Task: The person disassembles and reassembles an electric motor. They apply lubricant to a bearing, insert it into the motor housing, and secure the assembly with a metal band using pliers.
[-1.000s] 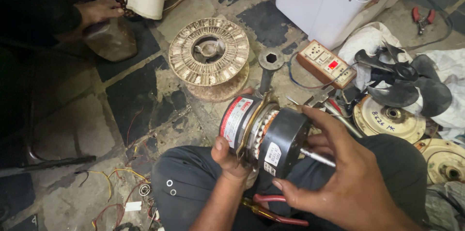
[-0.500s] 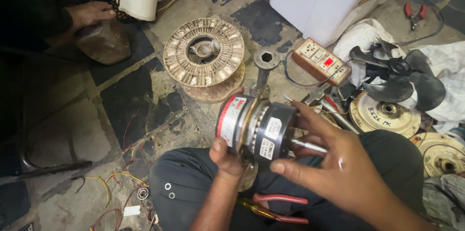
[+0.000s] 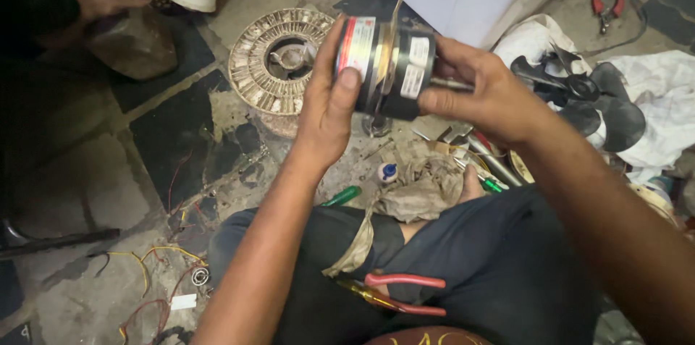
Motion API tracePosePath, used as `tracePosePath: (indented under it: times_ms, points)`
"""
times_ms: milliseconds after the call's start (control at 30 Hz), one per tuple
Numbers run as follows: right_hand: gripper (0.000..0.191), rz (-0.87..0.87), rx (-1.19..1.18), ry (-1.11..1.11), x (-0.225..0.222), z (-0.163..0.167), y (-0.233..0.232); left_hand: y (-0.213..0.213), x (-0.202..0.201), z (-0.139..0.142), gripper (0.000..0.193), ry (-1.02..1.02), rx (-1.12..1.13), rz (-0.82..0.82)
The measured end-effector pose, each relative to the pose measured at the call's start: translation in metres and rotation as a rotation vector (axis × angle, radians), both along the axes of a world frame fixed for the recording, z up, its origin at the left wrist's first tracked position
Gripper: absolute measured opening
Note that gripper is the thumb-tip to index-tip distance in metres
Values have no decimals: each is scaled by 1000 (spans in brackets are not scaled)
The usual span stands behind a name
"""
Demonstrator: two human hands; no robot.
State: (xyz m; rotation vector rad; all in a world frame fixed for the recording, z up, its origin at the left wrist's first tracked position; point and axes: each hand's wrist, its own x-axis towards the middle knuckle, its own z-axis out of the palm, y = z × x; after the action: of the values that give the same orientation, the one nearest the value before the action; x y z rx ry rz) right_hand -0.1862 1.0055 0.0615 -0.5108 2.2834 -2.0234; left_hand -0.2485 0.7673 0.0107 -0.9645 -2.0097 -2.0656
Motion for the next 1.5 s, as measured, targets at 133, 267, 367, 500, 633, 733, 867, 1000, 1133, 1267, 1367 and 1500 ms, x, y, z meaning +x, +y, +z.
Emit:
tracePosePath:
  times_ms: [133, 267, 367, 500, 633, 733, 867, 1000, 1133, 1267, 1367, 1500]
  points:
    - [81, 48, -166, -158, -47, 6, 14, 20, -38, -1, 88, 30, 81, -15]
    - [84, 63, -252, -176, -81, 4, 6, 19, -66, -7, 84, -4, 90, 12]
    - [86, 27, -170, -128, -94, -1, -12, 9, -76, -13, 81, -47, 130, 74]
    - [87, 38, 1, -163, -100, -6, -39, -7, -67, -33, 73, -180, 357, 183]
    - [62, -68, 82, -76, -101, -24, -56, -31, -57, -52, 69, -414, 699, 130]
    - [34, -207, 34, 30, -81, -66, -59, -53, -56, -65, 71, -461, 833, 126]
    - [21, -184, 511, 48, -43, -145, -53, -83, -59, -98, 79, -484, 928, 71]
    - [24, -252, 407, -245, -43, -173, -68, -91, -82, -135, 67, -443, 846, 270]
    - [45, -228, 113, -85, -68, -142, -116, -73, -97, -140, 54, -148, 493, 582]
    - [46, -131, -247, -290, -113, -116, -131, -35, -106, -123, 55, -178, 541, 638]
    - [43, -48, -324, -459, -146, -142, -129, -42, -118, -123, 64, -178, 472, 733]
    - [41, -170, -286, -648, -194, -211, -116, -57, -131, -137, 70, -161, 444, 839]
